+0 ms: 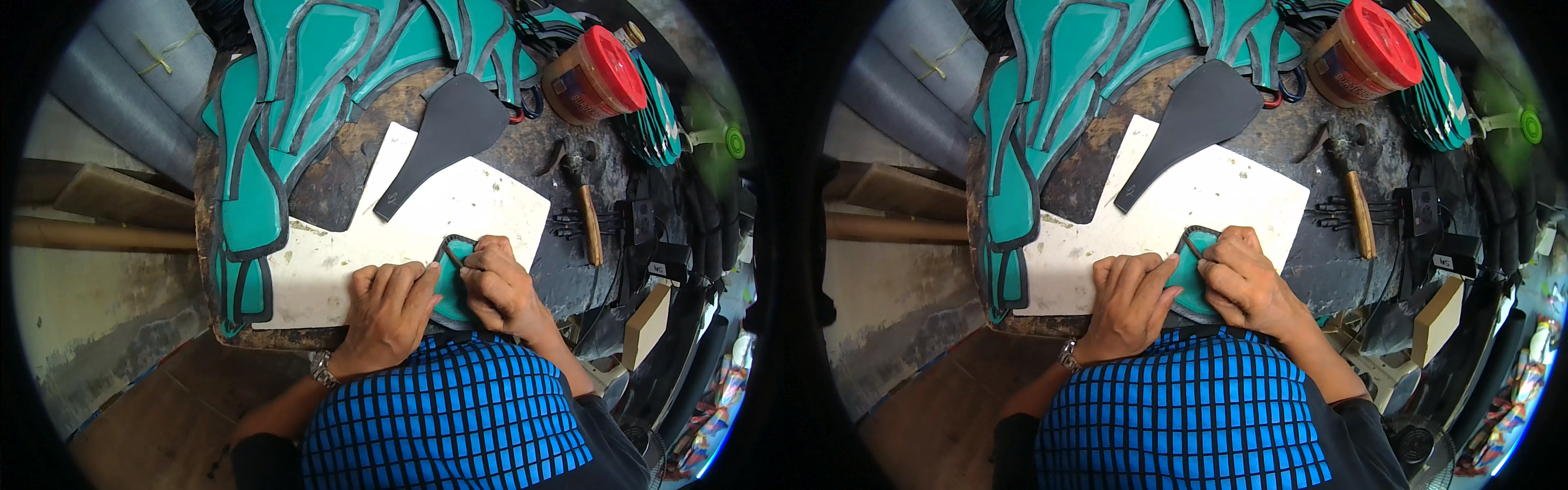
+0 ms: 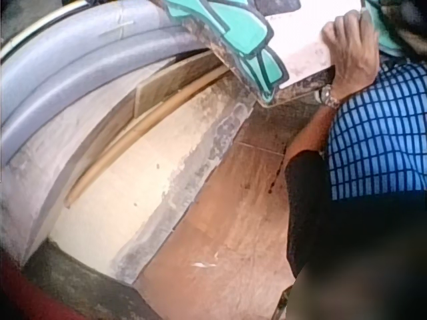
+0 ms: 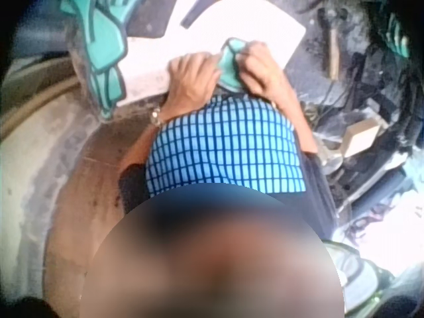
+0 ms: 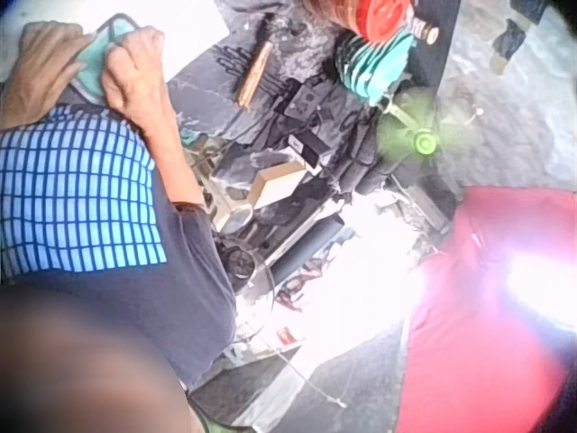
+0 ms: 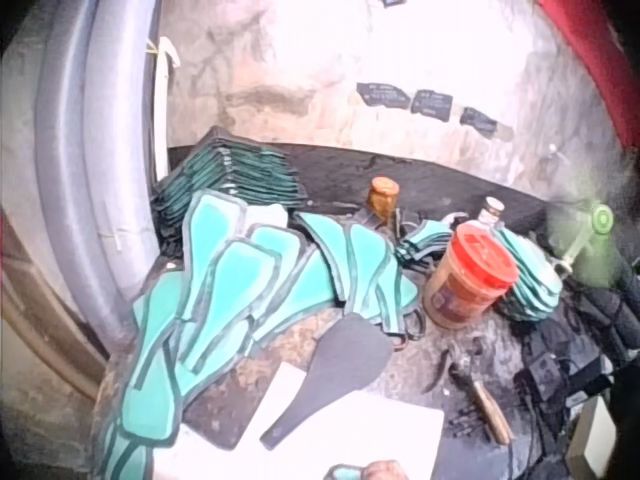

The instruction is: The person assembles footwear components by hand. They use a hammer to tap a black rubber strip onto the edge of a teal insole, then use a pointed tool to press the strip into place along the perimeter. The process is repeated on multiple insoles.

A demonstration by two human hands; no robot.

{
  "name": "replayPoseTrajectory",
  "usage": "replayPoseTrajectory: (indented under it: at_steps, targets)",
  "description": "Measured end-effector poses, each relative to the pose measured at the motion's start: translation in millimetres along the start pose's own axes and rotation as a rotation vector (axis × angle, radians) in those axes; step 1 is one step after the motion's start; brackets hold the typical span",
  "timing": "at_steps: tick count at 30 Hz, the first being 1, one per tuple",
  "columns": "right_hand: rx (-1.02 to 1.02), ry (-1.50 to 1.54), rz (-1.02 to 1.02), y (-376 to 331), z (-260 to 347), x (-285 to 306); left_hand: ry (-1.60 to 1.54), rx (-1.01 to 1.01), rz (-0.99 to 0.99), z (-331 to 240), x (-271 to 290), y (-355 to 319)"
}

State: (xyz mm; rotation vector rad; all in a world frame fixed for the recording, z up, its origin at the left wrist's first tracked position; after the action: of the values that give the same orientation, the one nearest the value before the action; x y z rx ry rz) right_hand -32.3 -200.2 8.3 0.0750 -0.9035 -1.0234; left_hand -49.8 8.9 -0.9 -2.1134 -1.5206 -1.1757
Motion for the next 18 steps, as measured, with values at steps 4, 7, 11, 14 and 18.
replayPoseTrajectory:
  at_steps: [4,7,11,14,18]
  targets:
    - [0.011,0.074,-0.026,-1.0,-1.7,2.0,0.014,-0.017,-0.021,0.9,-2.7,-1.5]
    - [0.025,0.025,0.028,-1.7,-1.2,1.6,0.015,-0.014,-0.029,0.7,-3.2,-3.0]
    - [0.022,0.011,0.020,-1.5,-0.8,-0.2,-0.004,0.001,-0.029,-0.8,-0.8,-6.7]
    - [0.035,0.028,0.009,-0.9,-1.8,0.4,0.001,0.011,-0.025,-2.3,-0.2,-8.5]
    - [0.043,0.033,0.041,-1.5,-1.1,1.3,0.010,0.034,-0.026,-4.9,-0.9,-9.6]
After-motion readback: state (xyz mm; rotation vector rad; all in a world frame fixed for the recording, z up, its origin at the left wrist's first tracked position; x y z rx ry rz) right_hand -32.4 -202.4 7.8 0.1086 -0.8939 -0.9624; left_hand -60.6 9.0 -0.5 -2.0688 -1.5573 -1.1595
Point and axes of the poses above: each hand's wrist, its own y-axis towards the middle knuckle, its own x-axis out of the back of the hand, z = x × y, the point moved 1 cm from there along y, towards the middle knuckle, and after that the axes turned 8 degrees about x, right-handed, at the moved point
